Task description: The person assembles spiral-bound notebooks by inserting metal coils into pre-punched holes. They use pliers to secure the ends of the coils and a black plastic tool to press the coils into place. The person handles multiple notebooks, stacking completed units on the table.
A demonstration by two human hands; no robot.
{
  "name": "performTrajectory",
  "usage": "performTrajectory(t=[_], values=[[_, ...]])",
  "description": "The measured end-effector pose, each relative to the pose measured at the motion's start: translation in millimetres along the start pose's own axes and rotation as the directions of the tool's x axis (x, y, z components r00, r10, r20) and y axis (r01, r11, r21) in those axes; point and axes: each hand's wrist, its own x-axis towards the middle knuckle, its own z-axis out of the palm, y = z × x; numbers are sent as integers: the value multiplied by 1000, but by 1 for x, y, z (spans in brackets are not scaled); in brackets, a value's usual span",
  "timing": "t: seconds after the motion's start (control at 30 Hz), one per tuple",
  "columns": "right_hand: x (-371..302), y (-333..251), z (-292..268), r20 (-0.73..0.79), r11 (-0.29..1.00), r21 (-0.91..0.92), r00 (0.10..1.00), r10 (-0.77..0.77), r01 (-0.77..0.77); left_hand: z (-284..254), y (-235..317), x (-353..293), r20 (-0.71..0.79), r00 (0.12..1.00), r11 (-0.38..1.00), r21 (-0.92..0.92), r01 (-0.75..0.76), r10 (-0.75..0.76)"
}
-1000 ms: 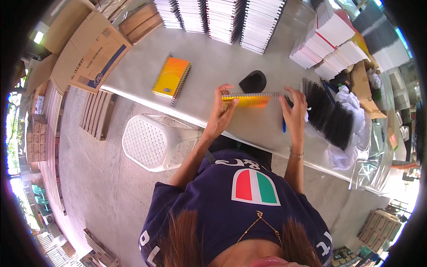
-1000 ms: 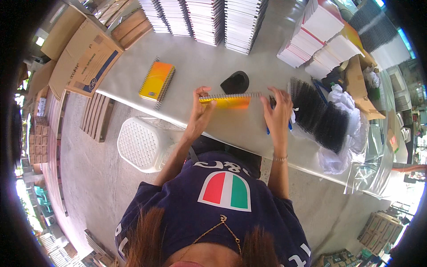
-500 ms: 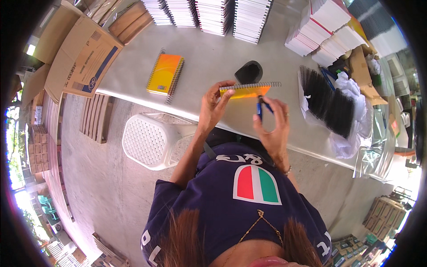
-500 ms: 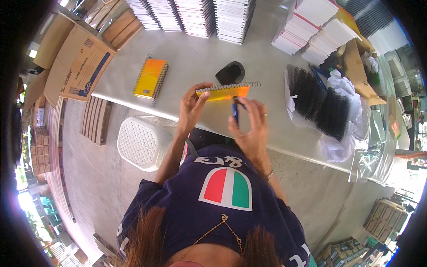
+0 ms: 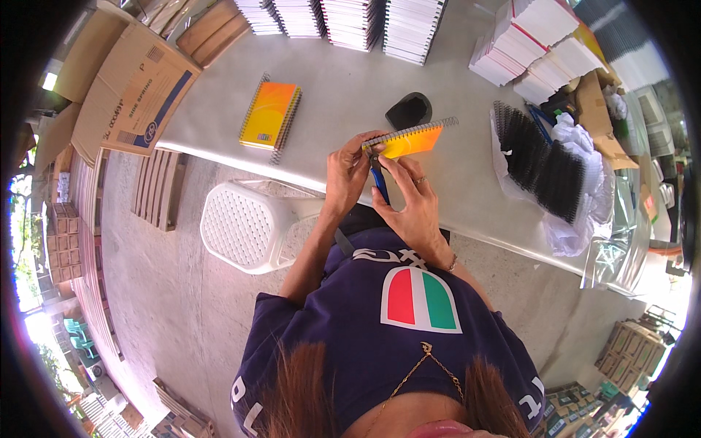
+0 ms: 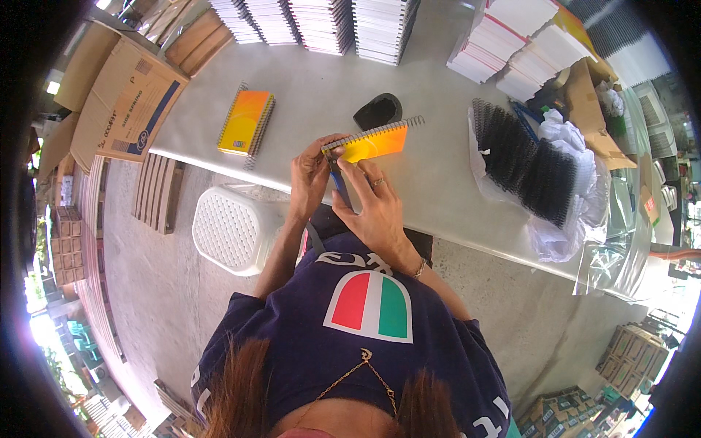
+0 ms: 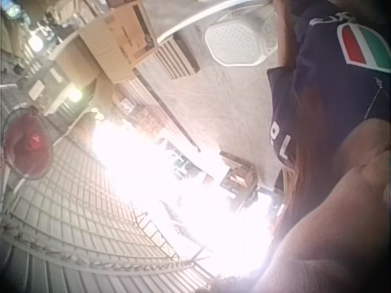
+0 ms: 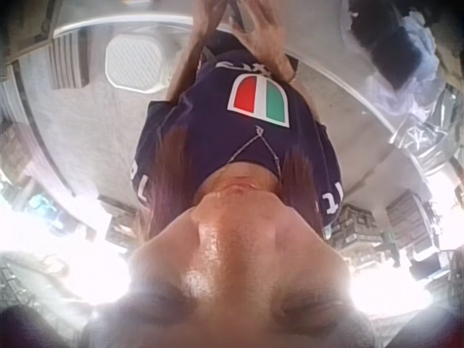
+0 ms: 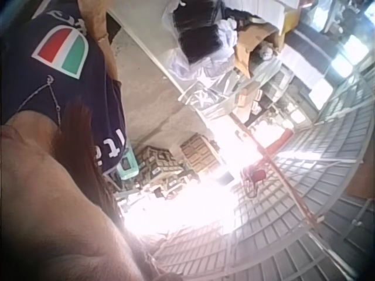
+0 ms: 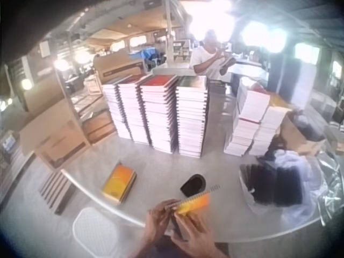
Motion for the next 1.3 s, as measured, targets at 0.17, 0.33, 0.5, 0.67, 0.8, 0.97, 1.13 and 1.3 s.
performTrajectory(t=[0.17,0.33,0.5,0.67,0.8,0.97,1.13,1.3], values=[[-4,-1,-1,2,1000,1,1000,-4,4,3,4,-3,-21,999,999,46,-23,24],[-5,-10,-8,82,978,156,989,126,-138,6,4,-6,-61,992,992,75,-102,107],[10,-2,-39,738,-393,639,671,72,-661,10,12,-16,-72,975,963,186,-196,212],[15,18,-64,537,706,465,804,255,-535,-4,24,-16,-163,980,988,126,-94,114],[0,76,-79,130,955,-247,972,198,-162,-82,45,12,-315,937,969,238,-72,147],[-5,98,-85,8,885,-438,984,180,-158,-170,62,72,-136,921,870,402,-286,365],[-5,96,-79,0,855,-500,988,156,-136,-192,20,144,307,914,756,523,-394,264],[-4,89,-83,-2,869,-464,981,192,-171,-164,-14,156,407,911,636,687,-351,63]])
